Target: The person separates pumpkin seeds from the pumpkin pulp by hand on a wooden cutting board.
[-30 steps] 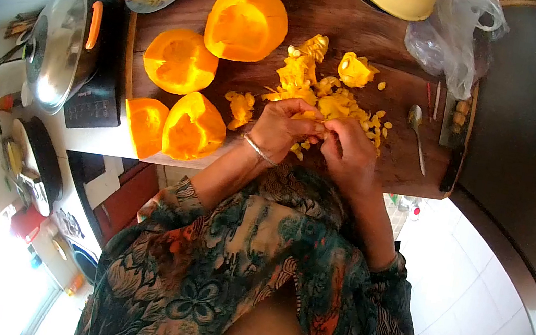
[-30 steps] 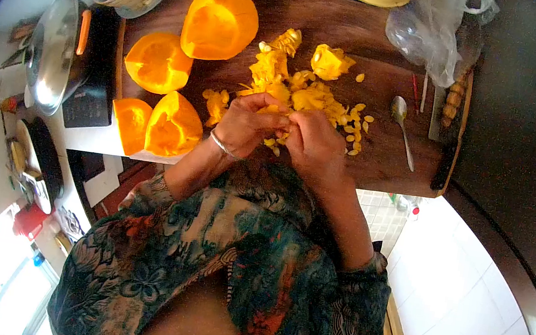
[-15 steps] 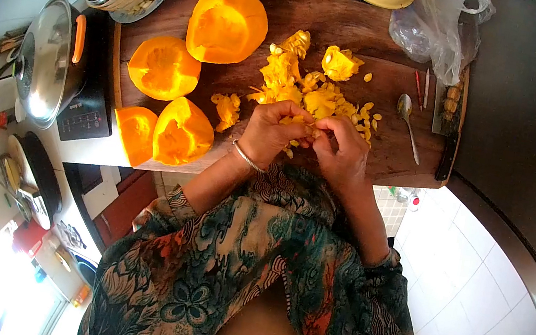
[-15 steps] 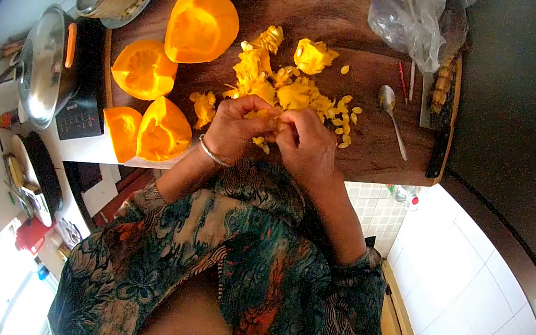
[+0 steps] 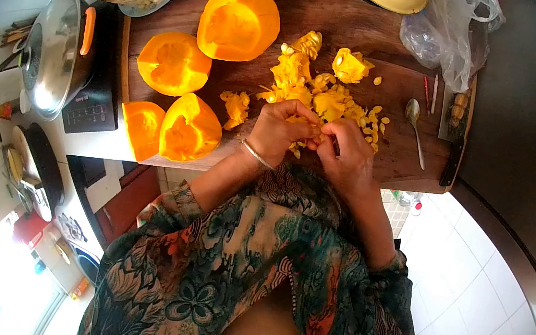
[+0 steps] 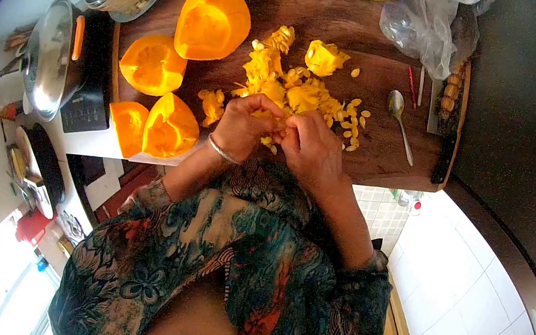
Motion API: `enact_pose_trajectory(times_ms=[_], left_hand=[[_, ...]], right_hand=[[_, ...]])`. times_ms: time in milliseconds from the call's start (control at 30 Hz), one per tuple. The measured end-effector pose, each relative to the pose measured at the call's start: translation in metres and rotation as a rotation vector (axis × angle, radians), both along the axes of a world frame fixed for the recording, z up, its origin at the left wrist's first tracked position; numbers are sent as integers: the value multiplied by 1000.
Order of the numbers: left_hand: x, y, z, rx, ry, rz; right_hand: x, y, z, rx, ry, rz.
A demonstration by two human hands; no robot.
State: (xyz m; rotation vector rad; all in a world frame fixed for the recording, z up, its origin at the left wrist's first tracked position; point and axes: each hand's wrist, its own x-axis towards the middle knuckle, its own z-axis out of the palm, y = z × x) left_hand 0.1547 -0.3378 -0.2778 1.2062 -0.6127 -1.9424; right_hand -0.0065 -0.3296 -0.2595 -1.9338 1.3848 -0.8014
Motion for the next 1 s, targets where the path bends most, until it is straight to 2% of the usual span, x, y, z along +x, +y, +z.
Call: enact_pose_trajectory(times_ms=[100,233,267,367,400,467,600,733,833,933,1000], left_hand=[[-3,1,4,-14,-5,86],[4,1,-5,63,180,51],[4,0,-2,72,254,62],[2,-1,-1,83,494,127],[1,-3,-1,80,575,156],[-1,-7,5,132,544,161],[-4,-8,9,199,575,139],[-2,-7,19,183,646,45],[-5,-2,11,166,603,27],[-2,-2,8,155,587,40],[-2,-4,8,143,619,96]], right_hand=[[-4,0,-11,-41,5,-88],[-20,-6,-14,-112,22,-174],[-24,-6,-9,-36,20,-189],[-43,-10,-18,-232,306,-122],[-42,-11,-15,-228,307,-134],[-41,-8,-3,-212,307,-155],[-12,-2,18,-90,-23,52],[10,-5,11,-162,60,84],[8,-8,-9,-165,-24,34],[6,-9,7,181,-139,-64],[0,-7,4,442,-320,-127]])
